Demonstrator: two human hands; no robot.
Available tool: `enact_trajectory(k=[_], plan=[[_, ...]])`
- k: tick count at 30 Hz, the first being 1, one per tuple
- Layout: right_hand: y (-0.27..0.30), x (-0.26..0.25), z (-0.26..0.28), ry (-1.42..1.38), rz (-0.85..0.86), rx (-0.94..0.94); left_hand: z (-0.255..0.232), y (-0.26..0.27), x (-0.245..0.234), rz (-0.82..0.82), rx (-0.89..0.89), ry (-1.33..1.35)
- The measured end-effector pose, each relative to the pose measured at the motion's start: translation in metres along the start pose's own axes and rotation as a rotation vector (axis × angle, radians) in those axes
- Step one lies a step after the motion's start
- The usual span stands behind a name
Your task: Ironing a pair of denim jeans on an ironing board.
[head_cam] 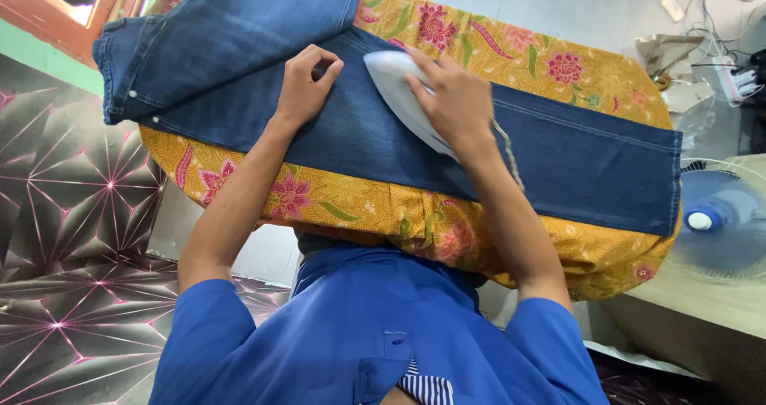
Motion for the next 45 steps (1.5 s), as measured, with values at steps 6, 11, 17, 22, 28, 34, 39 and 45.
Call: enact_trajectory(k=[6,11,17,22,28,34,39,45], plan=[[-0.032,0.016,0.011,0.028,-0.137,-0.019,-0.011,0.002,0.007,0.083,0.063,-0.043],[-0.018,0.01,-0.013,-0.036,-0.116,0.023,-0.014,0.007,0.015,0.173,0.169,-0.129],[0.058,-0.011,-0.081,-0.037,0.021,0.141,-0.031,0.016,0.047,0.353,0.219,-0.328],[0.132,-0.017,-0.143,-0.074,0.157,0.352,-0.042,0.034,0.123,0.724,0.35,-0.376],[0.184,-0.014,-0.161,-0.23,0.265,0.433,-0.048,0.03,0.216,0.791,0.339,-0.479],[0.175,-0.016,-0.161,-0.174,0.14,0.477,-0.05,0.028,0.283,0.745,0.3,-0.456],[0.136,-0.003,-0.174,-0.129,0.11,0.493,-0.056,0.038,0.295,0.682,0.385,-0.417],[0.1,0.04,-0.212,-0.125,-0.005,0.402,-0.067,0.036,0.285,0.667,0.399,-0.356]])
Point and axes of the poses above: each hand's wrist, its own y-axis away from the middle knuckle, its own x-axis out of the palm, z = x × y, the point moved 8 cm from there along -y, towards the middle knuckle, and after that the axes turned 9 degrees about y, right-handed, at the moved point
